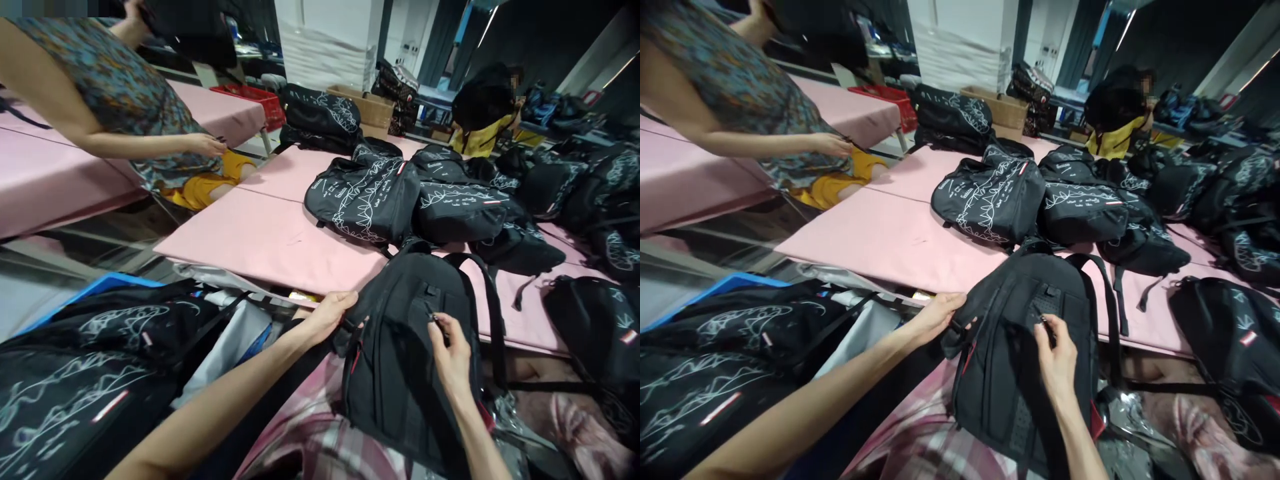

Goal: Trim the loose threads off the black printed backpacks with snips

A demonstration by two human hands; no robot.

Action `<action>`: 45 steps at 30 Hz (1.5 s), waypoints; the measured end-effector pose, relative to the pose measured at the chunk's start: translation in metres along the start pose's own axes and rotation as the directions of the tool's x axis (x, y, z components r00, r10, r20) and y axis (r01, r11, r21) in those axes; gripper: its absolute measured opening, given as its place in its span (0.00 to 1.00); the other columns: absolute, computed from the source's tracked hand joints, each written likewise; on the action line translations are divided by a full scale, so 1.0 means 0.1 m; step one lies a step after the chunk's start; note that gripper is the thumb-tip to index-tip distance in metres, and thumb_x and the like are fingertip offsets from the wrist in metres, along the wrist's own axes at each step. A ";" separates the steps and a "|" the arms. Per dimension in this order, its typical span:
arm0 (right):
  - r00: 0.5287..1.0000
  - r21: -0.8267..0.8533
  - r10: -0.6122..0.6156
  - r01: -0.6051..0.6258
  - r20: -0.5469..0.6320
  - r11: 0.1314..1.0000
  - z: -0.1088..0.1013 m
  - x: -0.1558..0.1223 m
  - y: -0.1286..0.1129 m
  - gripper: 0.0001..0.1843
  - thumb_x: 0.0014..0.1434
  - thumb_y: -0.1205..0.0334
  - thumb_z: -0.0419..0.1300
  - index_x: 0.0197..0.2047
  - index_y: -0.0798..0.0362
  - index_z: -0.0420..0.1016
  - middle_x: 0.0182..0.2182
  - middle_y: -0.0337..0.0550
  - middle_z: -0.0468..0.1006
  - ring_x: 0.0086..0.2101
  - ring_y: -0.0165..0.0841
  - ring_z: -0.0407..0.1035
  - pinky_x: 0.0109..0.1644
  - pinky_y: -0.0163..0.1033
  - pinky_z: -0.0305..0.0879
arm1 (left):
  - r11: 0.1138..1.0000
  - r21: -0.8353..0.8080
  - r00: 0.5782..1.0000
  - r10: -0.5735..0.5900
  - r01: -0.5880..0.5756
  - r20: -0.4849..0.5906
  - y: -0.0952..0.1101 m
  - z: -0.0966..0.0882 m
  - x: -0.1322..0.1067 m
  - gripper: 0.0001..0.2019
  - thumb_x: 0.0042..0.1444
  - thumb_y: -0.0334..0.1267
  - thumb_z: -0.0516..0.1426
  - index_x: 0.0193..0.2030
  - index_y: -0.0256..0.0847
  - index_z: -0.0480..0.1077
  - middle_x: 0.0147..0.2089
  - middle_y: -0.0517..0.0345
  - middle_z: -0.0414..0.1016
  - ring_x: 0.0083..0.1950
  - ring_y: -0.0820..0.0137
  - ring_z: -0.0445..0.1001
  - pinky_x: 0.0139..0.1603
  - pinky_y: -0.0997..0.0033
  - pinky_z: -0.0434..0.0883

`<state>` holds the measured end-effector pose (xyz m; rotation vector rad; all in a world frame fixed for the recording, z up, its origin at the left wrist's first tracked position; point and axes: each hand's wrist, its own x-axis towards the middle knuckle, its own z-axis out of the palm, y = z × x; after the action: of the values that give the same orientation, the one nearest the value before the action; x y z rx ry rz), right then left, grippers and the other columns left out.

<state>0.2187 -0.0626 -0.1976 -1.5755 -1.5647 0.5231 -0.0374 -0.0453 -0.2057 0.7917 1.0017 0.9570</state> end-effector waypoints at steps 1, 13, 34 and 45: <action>0.998 0.024 -0.058 0.058 0.003 0.998 0.04 -0.05 -0.12 0.16 0.55 0.52 0.56 0.42 0.53 0.71 0.36 0.45 0.77 0.36 0.36 0.71 0.40 0.40 0.66 | 0.997 -0.076 0.998 -0.004 0.008 0.059 0.09 0.09 -0.04 0.23 0.45 0.56 0.59 0.27 0.33 0.71 0.26 0.50 0.75 0.22 0.71 0.70 0.24 0.73 0.65; 0.886 -0.052 -0.456 0.453 -0.083 0.890 -0.12 -0.31 -0.51 0.06 0.55 0.67 0.58 0.37 0.52 0.74 0.30 0.43 0.77 0.31 0.34 0.71 0.36 0.41 0.68 | 0.969 -0.230 0.974 -0.033 0.086 0.223 0.19 0.56 -0.28 0.13 0.40 0.40 0.66 0.22 0.33 0.69 0.20 0.62 0.66 0.21 0.80 0.61 0.23 0.80 0.56; 0.818 -0.194 -0.576 0.566 0.009 0.801 -0.19 -0.37 -0.50 0.08 0.56 0.68 0.58 0.39 0.52 0.74 0.31 0.43 0.78 0.31 0.33 0.71 0.35 0.39 0.66 | 0.966 -0.207 0.956 -0.096 0.157 0.277 0.11 0.67 -0.27 0.15 0.40 0.40 0.66 0.20 0.34 0.65 0.19 0.64 0.61 0.19 0.81 0.56 0.22 0.80 0.53; 0.965 0.084 -0.247 0.254 -0.082 0.964 -0.17 -0.36 -0.51 0.05 0.55 0.63 0.59 0.35 0.52 0.75 0.30 0.40 0.77 0.32 0.33 0.71 0.36 0.38 0.66 | 0.957 -0.222 0.954 -0.123 0.187 0.273 0.09 0.61 -0.26 0.16 0.38 0.40 0.66 0.20 0.33 0.65 0.20 0.63 0.62 0.20 0.81 0.58 0.23 0.80 0.54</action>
<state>0.1956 -0.1082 -0.1577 -1.2884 -1.6321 0.3898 0.0115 -0.0724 -0.1685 0.6003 0.6926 0.7994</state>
